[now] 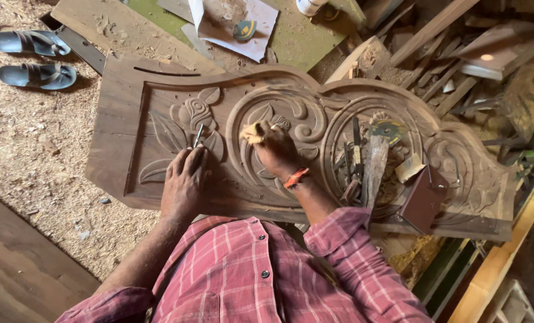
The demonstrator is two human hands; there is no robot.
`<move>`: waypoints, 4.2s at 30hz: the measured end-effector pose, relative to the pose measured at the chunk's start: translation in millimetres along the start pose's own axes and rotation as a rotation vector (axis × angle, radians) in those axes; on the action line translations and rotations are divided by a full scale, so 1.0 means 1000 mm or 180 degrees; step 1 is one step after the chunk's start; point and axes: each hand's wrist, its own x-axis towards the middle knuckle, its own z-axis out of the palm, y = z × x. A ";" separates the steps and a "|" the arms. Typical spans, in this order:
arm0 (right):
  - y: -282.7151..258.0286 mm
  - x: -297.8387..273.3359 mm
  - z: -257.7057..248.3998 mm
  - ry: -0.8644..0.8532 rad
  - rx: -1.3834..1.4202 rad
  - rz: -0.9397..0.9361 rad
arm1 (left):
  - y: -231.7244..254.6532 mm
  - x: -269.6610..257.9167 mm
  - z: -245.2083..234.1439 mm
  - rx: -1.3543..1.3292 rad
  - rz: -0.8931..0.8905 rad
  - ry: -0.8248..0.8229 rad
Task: The person carves a floral design into a large wooden panel using a chisel and mallet. They periodically wipe away wood shavings with a piece of wood to clear the work area.
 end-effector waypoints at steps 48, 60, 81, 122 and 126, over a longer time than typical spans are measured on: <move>-0.045 -0.118 -0.035 -0.0248 0.1685 0.1583 | 0.000 -0.001 0.024 0.0523 0.0045 -0.0001; 0.001 -0.068 -0.036 0.1510 -0.0665 0.2669 | 0.008 0.008 0.006 -0.0051 -0.0153 -0.0127; 0.044 0.066 -0.007 0.1713 0.0746 0.2121 | 0.015 0.020 0.001 -0.0046 -0.0342 -0.0168; 0.016 0.027 -0.007 0.0872 -0.0166 0.0985 | 0.006 0.007 0.004 -0.0014 -0.0231 -0.0341; -0.009 0.025 -0.014 -0.1756 0.0834 0.1690 | 0.005 0.010 0.005 0.0027 -0.0177 -0.0376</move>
